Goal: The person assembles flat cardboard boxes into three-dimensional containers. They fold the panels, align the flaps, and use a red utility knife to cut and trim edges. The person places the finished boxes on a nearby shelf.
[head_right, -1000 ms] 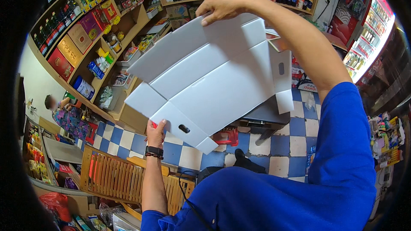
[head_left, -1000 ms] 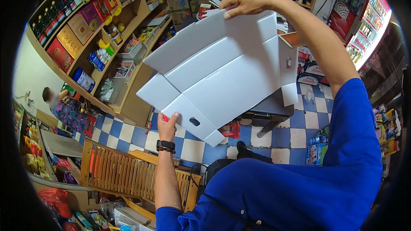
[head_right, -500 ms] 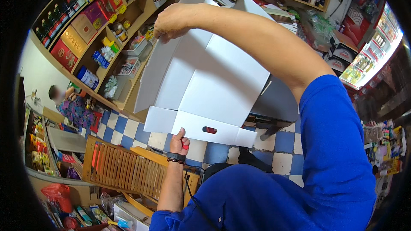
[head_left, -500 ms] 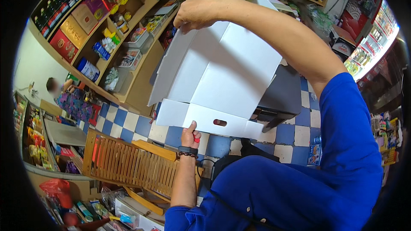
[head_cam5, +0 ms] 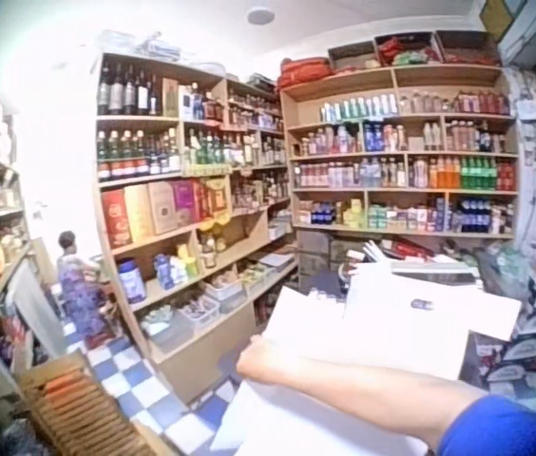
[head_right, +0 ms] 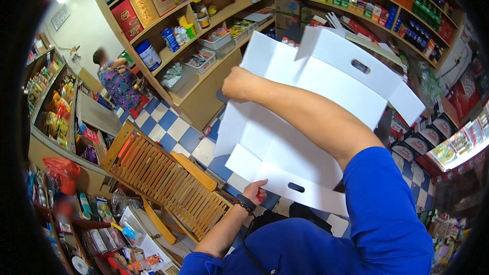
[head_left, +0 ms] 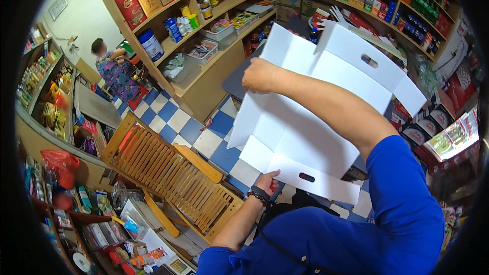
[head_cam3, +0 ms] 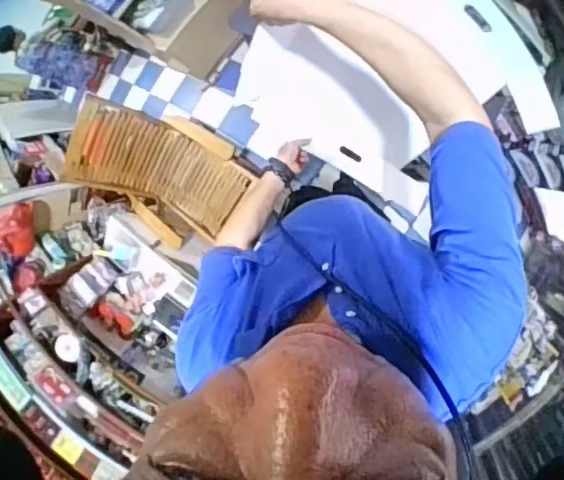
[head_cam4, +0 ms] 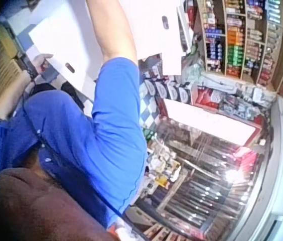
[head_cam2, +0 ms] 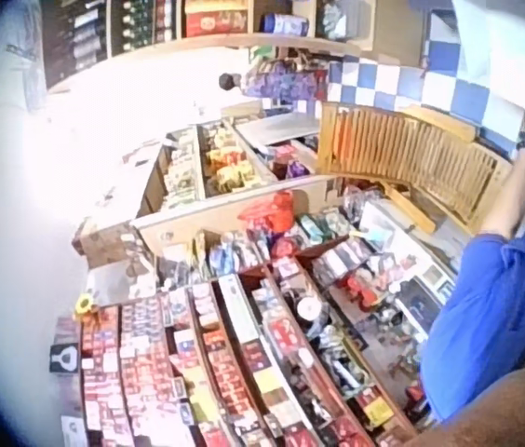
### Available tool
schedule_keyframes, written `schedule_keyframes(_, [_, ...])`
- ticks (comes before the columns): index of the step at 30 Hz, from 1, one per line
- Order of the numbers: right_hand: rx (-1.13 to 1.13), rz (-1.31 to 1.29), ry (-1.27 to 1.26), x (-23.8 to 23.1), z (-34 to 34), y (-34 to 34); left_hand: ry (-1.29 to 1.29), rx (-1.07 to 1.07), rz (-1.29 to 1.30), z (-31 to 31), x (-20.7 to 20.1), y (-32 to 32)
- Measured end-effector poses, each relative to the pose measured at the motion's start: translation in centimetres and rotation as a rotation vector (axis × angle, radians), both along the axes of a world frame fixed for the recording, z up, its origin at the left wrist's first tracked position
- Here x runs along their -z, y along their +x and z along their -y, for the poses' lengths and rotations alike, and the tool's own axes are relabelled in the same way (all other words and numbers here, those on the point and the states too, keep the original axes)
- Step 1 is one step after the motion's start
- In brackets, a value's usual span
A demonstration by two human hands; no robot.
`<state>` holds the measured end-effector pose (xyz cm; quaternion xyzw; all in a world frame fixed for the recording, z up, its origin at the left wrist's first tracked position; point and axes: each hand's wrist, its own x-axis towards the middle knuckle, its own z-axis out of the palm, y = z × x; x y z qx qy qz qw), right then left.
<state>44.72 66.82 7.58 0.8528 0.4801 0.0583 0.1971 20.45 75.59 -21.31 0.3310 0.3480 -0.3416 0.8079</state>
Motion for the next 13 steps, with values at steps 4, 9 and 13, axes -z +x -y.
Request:
schedule_keyframes(4, [0.091,-0.067,-0.099,5.4,1.1,2.7,0.063,0.100,-0.062,1.3,1.8,-0.4])
schedule_keyframes(9, [0.186,-0.234,-0.234,9.3,3.9,5.4,0.083,0.083,-0.096,2.6,4.9,-1.3])
schedule_keyframes(13, [0.220,-0.348,-0.174,11.6,7.9,8.3,0.093,0.185,-0.122,3.8,4.5,-0.2])
